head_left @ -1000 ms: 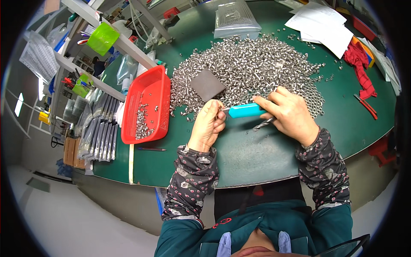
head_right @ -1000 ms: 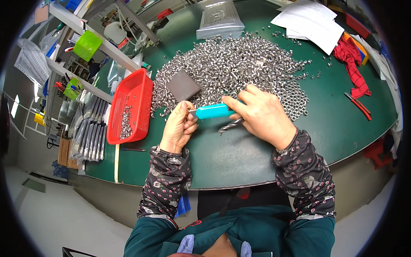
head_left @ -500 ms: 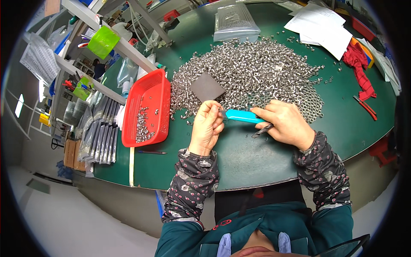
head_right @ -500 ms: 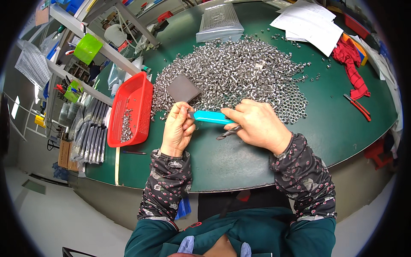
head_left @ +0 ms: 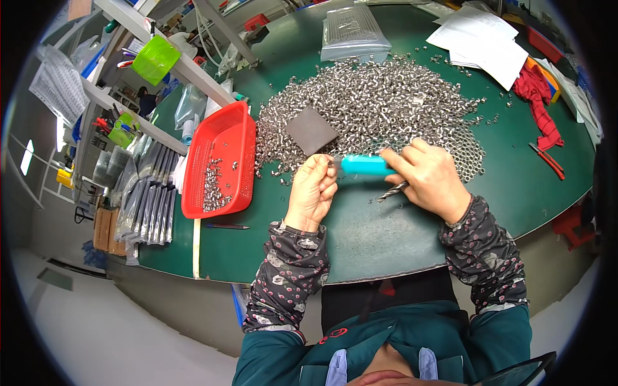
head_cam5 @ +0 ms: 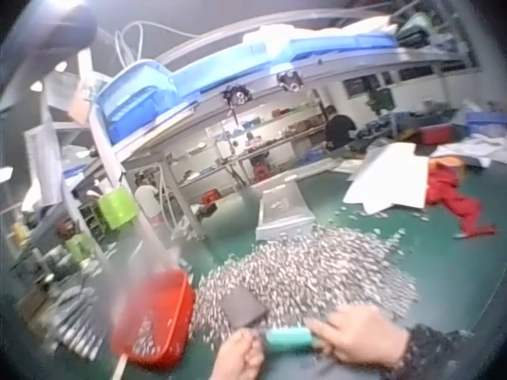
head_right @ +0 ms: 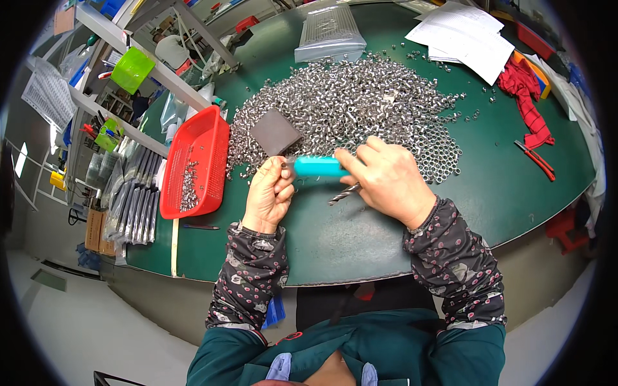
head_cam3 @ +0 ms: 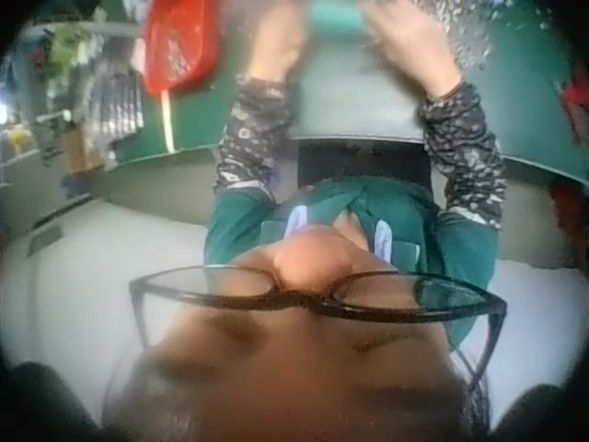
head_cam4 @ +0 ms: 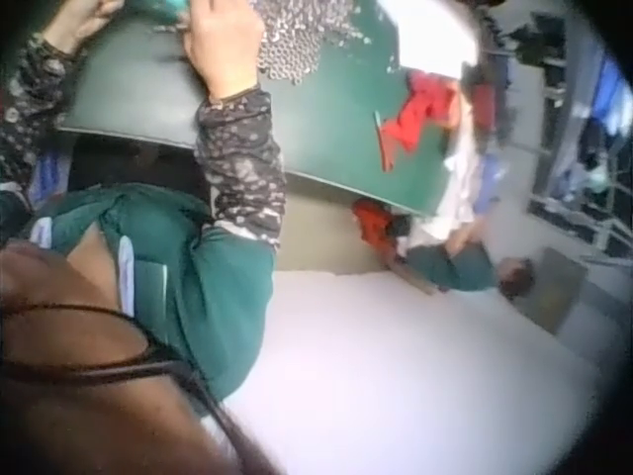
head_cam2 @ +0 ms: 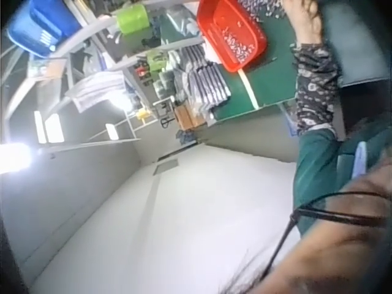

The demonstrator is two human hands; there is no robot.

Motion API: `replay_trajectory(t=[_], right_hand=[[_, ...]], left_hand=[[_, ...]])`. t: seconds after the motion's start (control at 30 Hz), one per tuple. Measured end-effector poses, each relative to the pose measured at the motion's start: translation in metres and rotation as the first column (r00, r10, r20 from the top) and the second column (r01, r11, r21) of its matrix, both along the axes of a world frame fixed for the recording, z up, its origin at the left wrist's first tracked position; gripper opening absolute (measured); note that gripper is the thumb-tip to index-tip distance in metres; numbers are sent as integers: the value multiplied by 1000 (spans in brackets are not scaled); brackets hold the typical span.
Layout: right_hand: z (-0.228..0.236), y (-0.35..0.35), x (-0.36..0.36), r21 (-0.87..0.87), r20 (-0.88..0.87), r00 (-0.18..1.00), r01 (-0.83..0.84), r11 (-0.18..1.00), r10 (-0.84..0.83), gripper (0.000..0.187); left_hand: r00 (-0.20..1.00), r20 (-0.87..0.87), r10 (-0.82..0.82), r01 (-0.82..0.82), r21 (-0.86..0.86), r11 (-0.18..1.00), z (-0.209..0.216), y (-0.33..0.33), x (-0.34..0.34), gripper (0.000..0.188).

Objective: Sorting and inspecting small metal hardware components at a manufacturing workbench.

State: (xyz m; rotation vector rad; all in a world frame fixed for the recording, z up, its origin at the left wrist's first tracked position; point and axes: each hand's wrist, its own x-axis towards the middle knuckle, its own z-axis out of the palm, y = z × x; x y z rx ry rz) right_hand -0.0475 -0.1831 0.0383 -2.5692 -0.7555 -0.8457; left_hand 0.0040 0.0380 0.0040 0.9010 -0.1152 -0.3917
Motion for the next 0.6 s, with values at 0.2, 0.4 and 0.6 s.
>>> replay_trajectory(t=[0.2, 0.4, 0.6], right_hand=[[10, -6, -6, 18, -57, 997, -56, 998, 57, 36], [10, 2, -37, -60, -316, 945, -112, 992, 87, 31], [1, -2, -49, -145, -291, 955, -97, 985, 51, 34]], left_hand=[[999, -35, 11, -15, -111, 994, 6, -2, 4, 14], [992, -3, 123, -123, -5, 992, 3, 1, 8, 6], [994, 107, -20, 10, 88, 996, 2, -6, 7, 11]])
